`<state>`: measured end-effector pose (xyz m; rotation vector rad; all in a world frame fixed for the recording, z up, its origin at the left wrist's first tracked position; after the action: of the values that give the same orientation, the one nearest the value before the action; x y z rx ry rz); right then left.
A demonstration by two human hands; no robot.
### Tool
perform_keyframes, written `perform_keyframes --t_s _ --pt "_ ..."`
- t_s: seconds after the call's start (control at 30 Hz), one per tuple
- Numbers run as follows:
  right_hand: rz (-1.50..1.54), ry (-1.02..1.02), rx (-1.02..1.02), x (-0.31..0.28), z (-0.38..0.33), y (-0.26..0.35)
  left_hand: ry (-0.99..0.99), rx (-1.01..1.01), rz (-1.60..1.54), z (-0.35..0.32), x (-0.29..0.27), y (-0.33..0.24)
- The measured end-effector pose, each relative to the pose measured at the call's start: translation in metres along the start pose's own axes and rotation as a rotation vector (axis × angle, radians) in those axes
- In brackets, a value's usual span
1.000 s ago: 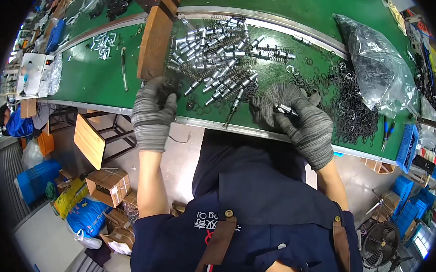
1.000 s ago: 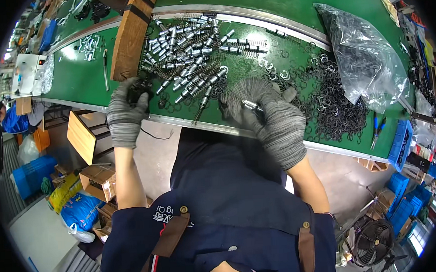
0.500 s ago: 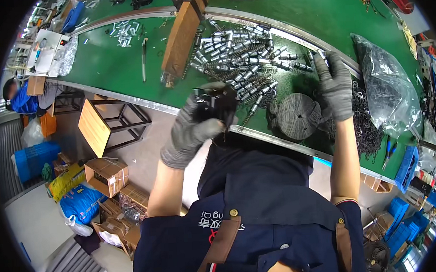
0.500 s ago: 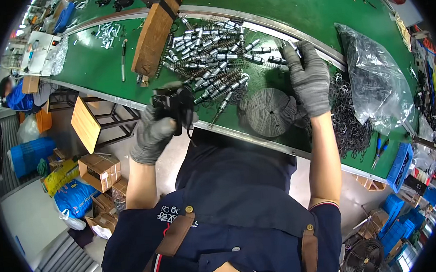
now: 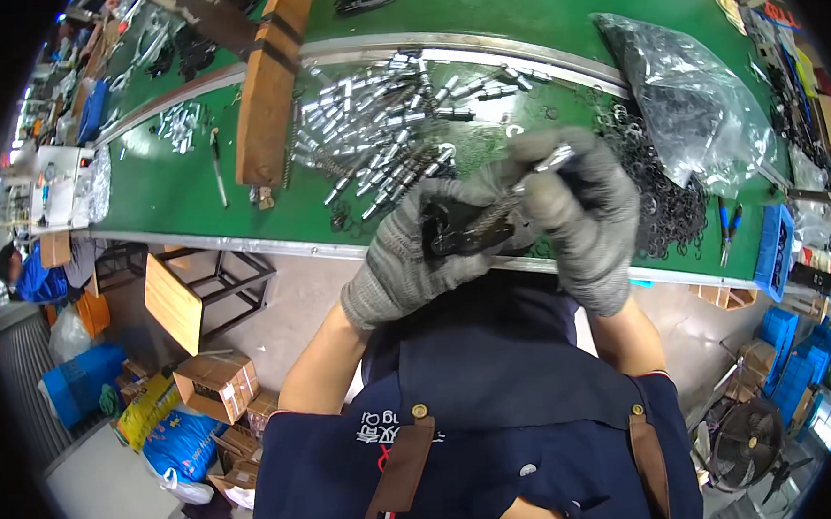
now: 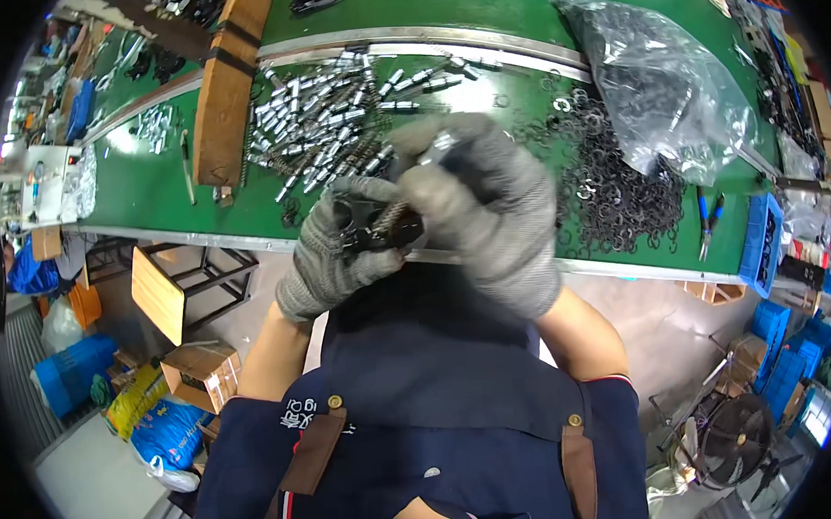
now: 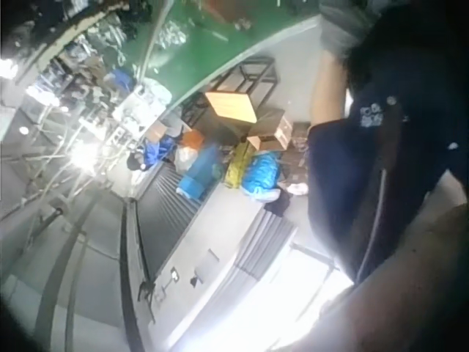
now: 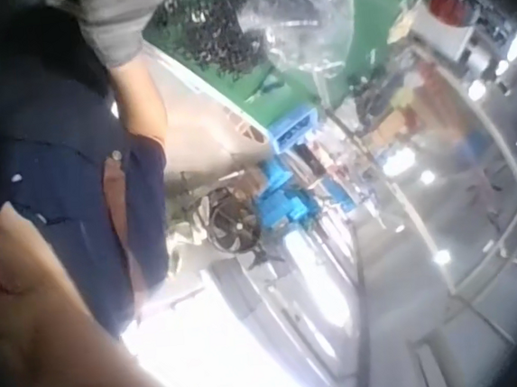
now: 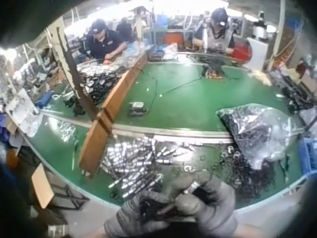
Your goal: Assembling small metal and plastic hardware components at a workstation.
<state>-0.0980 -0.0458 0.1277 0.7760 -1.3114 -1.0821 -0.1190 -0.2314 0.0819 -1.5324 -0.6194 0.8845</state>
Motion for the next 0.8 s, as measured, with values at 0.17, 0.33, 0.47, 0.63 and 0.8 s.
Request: perform_keyframes --t_s 0.17,0.33,0.47,0.63,0.8 --pt "-0.197 0.174 -0.095 0.000 -0.002 -0.011 -0.117 0.047 0.000 -0.006 0.006 0.012" --pt "-0.667 0.283 -0.451 -0.001 -0.006 0.003 -0.142 0.026 -0.077 0.002 0.014 0.016" --pt "-0.568 0.077 -0.497 -0.037 -0.020 0.025 0.081 -0.300 -0.906 0.002 0.015 0.022" --pt "-1.133 -0.936 -0.570 -0.245 -0.042 0.067 0.009 -0.188 -1.106 -0.002 0.008 0.034" --pt "-1.726 -1.135 0.495 -0.435 -0.090 0.068 0.125 -0.228 -1.129 0.022 0.021 0.014"
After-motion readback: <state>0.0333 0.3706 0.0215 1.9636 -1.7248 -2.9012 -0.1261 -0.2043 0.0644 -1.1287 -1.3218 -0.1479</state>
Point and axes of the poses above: each hand's wrist, its own z-axis towards the middle knuckle, its own x-axis out of the palm, y = z × x, the point moved 3 cm from there along z, towards the middle knuckle, and after that the axes turned 10 degrees about z, right-handed, at the moved point
